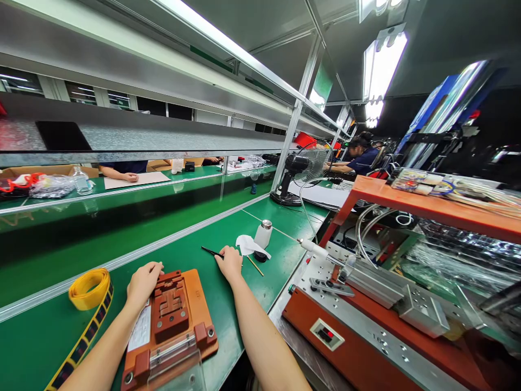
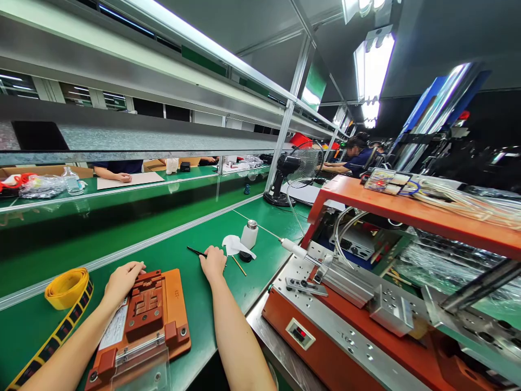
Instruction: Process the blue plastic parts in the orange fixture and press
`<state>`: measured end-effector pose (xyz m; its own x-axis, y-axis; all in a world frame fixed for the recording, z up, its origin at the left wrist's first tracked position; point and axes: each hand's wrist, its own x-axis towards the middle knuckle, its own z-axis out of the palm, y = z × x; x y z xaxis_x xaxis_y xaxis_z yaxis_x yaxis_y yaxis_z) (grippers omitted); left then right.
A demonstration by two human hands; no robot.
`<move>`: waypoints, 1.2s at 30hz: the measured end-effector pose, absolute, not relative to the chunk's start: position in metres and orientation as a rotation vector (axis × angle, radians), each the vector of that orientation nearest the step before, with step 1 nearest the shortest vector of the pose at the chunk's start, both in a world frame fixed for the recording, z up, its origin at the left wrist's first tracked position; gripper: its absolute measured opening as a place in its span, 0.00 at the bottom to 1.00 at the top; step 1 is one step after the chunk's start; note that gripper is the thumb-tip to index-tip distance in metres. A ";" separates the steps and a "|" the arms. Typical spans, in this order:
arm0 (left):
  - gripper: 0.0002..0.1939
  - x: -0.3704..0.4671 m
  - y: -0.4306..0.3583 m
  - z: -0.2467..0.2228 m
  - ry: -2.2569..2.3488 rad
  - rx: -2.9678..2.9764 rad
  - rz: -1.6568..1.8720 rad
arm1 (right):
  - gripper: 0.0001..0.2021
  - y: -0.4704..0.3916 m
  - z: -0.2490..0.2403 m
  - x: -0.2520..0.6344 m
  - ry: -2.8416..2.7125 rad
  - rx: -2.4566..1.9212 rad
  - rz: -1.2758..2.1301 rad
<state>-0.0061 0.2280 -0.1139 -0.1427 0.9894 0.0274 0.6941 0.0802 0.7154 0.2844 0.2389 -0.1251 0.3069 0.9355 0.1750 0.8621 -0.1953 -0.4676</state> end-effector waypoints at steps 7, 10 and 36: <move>0.18 -0.007 0.230 -0.116 1.889 1.658 0.820 | 0.07 0.239 -0.125 0.284 -1.596 -2.102 0.207; 0.19 -0.008 0.230 -0.117 1.887 1.656 0.815 | 0.07 0.240 -0.125 0.284 -1.598 -2.103 0.208; 0.18 -0.005 0.227 -0.111 1.909 1.642 0.812 | 0.07 0.239 -0.127 0.284 -1.594 -2.100 0.200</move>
<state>-0.0048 0.2270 -0.1114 -0.1553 0.9878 0.0142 0.6955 0.0991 0.7116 0.2841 0.2392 -0.1267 0.3063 0.9357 0.1749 0.8634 -0.1957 -0.4650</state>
